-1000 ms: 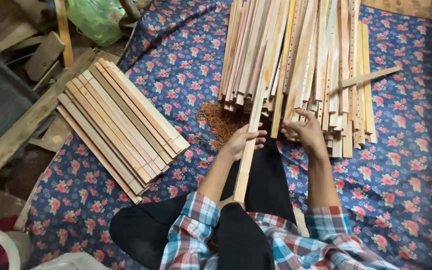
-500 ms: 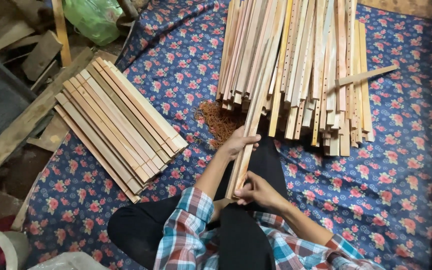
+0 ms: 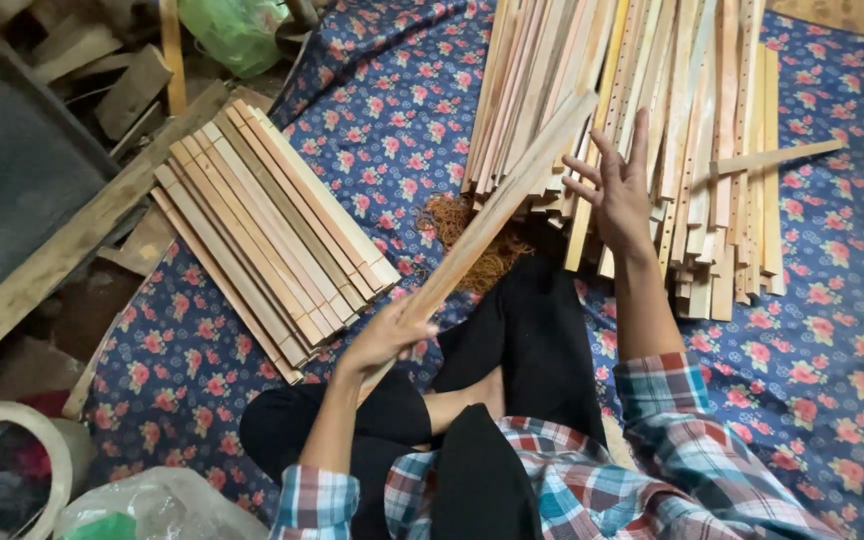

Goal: Organizing and stacking wooden slats into neat piles on a workshop floor.

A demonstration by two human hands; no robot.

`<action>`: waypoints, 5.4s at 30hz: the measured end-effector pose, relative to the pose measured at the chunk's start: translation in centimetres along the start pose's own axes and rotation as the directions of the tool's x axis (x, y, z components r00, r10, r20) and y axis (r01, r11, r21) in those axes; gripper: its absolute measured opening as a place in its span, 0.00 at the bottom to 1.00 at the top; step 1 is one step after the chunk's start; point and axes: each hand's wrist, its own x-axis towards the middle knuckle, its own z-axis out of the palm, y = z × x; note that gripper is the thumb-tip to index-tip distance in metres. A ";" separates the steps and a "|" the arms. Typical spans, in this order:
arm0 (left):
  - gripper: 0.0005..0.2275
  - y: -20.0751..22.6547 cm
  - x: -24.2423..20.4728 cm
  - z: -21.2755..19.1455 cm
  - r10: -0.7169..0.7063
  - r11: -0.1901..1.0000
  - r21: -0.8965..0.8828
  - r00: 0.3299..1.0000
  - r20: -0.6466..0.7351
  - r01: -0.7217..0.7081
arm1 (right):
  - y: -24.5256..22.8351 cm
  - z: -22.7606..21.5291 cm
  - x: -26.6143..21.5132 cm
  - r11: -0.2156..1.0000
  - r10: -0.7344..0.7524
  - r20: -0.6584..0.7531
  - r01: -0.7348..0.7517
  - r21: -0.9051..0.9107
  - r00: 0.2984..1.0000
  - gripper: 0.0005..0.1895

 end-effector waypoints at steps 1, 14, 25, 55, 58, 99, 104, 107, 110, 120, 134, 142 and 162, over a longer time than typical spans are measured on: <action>0.28 -0.8 -1.2 -1.1 0.000 1.000 -0.001 1.000 -0.013 0.000 | -0.2 1.3 0.2 1.000 0.003 0.011 -0.003 0.006 1.000 0.35; 0.25 -9.7 -13.4 -7.3 -0.208 0.978 -0.018 0.975 -0.079 0.207 | 6.2 13.0 -4.6 0.951 0.287 -0.048 -0.278 0.139 0.957 0.23; 0.35 -5.0 -5.5 0.4 0.214 0.651 0.733 0.880 -0.424 0.195 | 6.4 12.8 -6.0 0.917 0.393 -0.140 -0.375 0.140 0.909 0.24; 0.18 -5.0 -2.1 3.7 0.640 0.648 0.758 0.591 -0.491 -0.073 | 4.8 13.3 -6.2 0.923 0.385 -0.189 -0.374 0.093 0.903 0.28; 0.19 -4.6 -2.3 3.7 0.617 0.656 0.753 0.615 -0.491 -0.058 | 5.2 13.2 -6.3 0.923 0.385 -0.188 -0.374 0.094 0.903 0.28; 0.22 0.6 7.2 1.6 -0.221 0.920 0.237 0.911 -0.350 0.314 | 26.3 7.8 -5.3 0.296 0.400 -0.332 -0.464 -0.835 0.854 0.13; 0.22 1.7 6.9 1.9 -0.250 0.906 0.236 0.894 -0.371 0.351 | 27.9 5.8 -5.4 0.499 0.433 -0.318 -0.518 -0.694 0.843 0.16; 0.23 0.8 7.0 1.9 -0.255 0.905 0.231 0.890 -0.378 0.357 | 21.5 7.6 -7.3 0.693 0.562 -0.221 -0.600 -0.401 0.797 0.20; 0.24 0.8 7.1 2.2 -0.240 0.920 0.207 0.894 -0.380 0.334 | 13.8 10.4 -8.3 0.791 0.595 -0.087 -0.601 -0.113 0.799 0.19; 0.21 -2.2 7.4 1.4 -0.092 0.988 0.079 0.909 -0.407 0.136 | 9.4 10.7 -10.9 0.445 0.665 0.397 -0.762 0.469 0.633 0.15; 0.16 2.0 1.6 1.4 0.046 0.999 0.020 0.909 -0.414 -0.041 | 7.8 10.4 -10.4 0.689 0.518 0.248 -0.571 0.446 0.819 0.19; 0.15 0.3 1.6 4.2 -0.001 1.000 0.026 0.965 -0.262 0.008 | 3.2 11.3 -6.9 0.917 0.362 0.559 -0.176 -0.359 0.746 0.17; 0.18 2.2 0.5 3.5 0.151 0.982 -0.046 0.911 -0.385 -0.182 | 4.3 11.9 -17.9 0.096 0.588 0.330 -0.468 0.878 0.739 0.26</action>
